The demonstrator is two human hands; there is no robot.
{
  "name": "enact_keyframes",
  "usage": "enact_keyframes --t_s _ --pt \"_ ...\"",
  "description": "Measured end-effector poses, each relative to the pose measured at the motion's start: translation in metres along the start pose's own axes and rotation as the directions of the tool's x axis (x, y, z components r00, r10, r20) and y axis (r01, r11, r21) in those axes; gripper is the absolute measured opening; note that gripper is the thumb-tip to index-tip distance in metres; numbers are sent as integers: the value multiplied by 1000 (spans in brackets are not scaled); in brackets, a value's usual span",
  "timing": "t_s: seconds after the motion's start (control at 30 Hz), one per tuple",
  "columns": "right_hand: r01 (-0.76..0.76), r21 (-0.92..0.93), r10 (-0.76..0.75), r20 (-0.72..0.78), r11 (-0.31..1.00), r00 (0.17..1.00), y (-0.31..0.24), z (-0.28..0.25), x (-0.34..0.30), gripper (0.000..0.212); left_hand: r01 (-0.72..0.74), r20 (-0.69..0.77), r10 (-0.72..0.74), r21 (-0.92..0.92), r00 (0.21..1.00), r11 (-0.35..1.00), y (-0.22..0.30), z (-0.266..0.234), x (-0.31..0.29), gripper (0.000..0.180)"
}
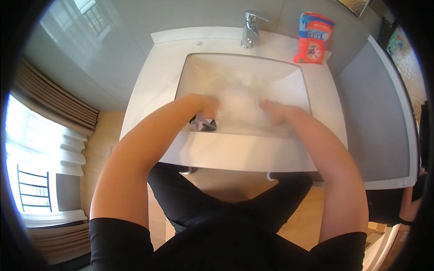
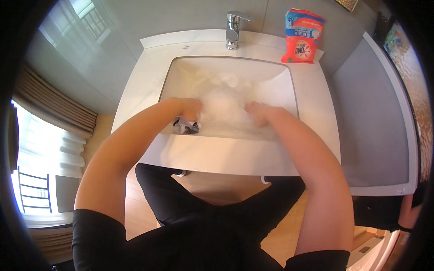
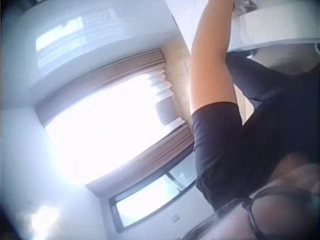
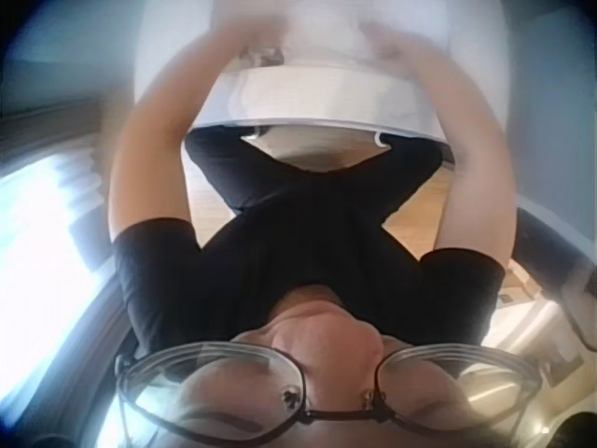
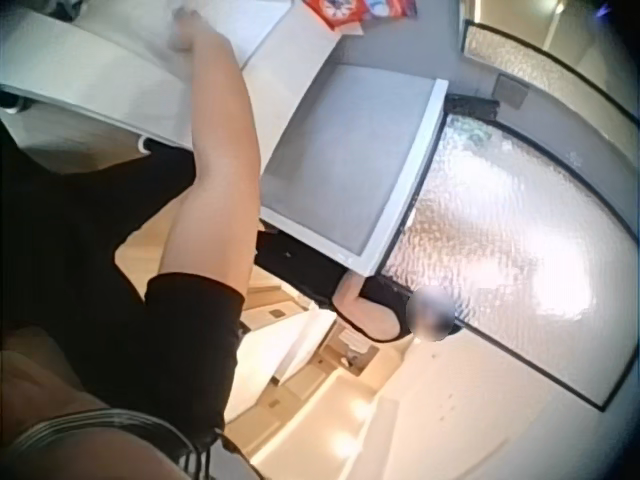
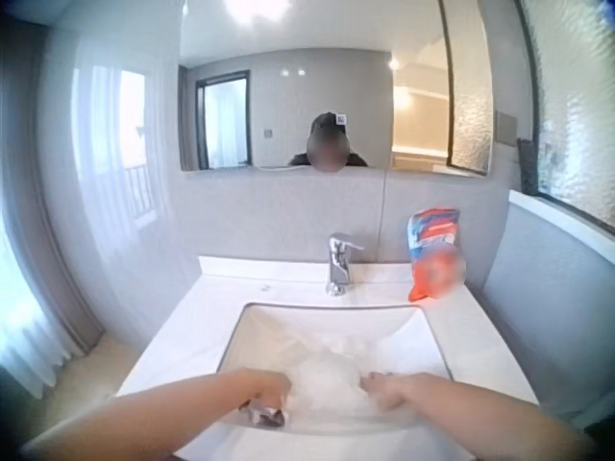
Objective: The person washes a white cloth by hand in a bathroom sink. They repeatedly submerge, agitate, and wring the cloth under running water, then rinse and wring it again multiple times.
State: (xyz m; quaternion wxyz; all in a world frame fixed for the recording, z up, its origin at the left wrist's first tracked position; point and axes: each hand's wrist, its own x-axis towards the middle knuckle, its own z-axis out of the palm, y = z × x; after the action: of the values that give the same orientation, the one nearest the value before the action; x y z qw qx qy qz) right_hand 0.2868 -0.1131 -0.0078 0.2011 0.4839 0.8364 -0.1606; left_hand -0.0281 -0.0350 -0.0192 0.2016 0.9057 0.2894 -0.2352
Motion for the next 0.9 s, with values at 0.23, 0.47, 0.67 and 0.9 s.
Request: enact_keyframes --t_s 0.23,0.47,0.67,0.9 --pt "-113 568 -87 313 815 946 -39 -30 -46 62 37 80 6 -527 997 849 46 -29 -51 39" --pt "-38 738 -62 107 674 992 -100 -53 -41 67 -141 -229 22 -520 973 842 78 -14 -24 34" --pt "73 607 112 -261 792 959 -86 -30 -7 72 -170 -611 -106 -377 785 910 62 -26 -18 20" --pt "293 -326 -398 -330 899 856 -77 -29 19 58 -40 -620 -215 -371 754 928 4 -63 -29 18"
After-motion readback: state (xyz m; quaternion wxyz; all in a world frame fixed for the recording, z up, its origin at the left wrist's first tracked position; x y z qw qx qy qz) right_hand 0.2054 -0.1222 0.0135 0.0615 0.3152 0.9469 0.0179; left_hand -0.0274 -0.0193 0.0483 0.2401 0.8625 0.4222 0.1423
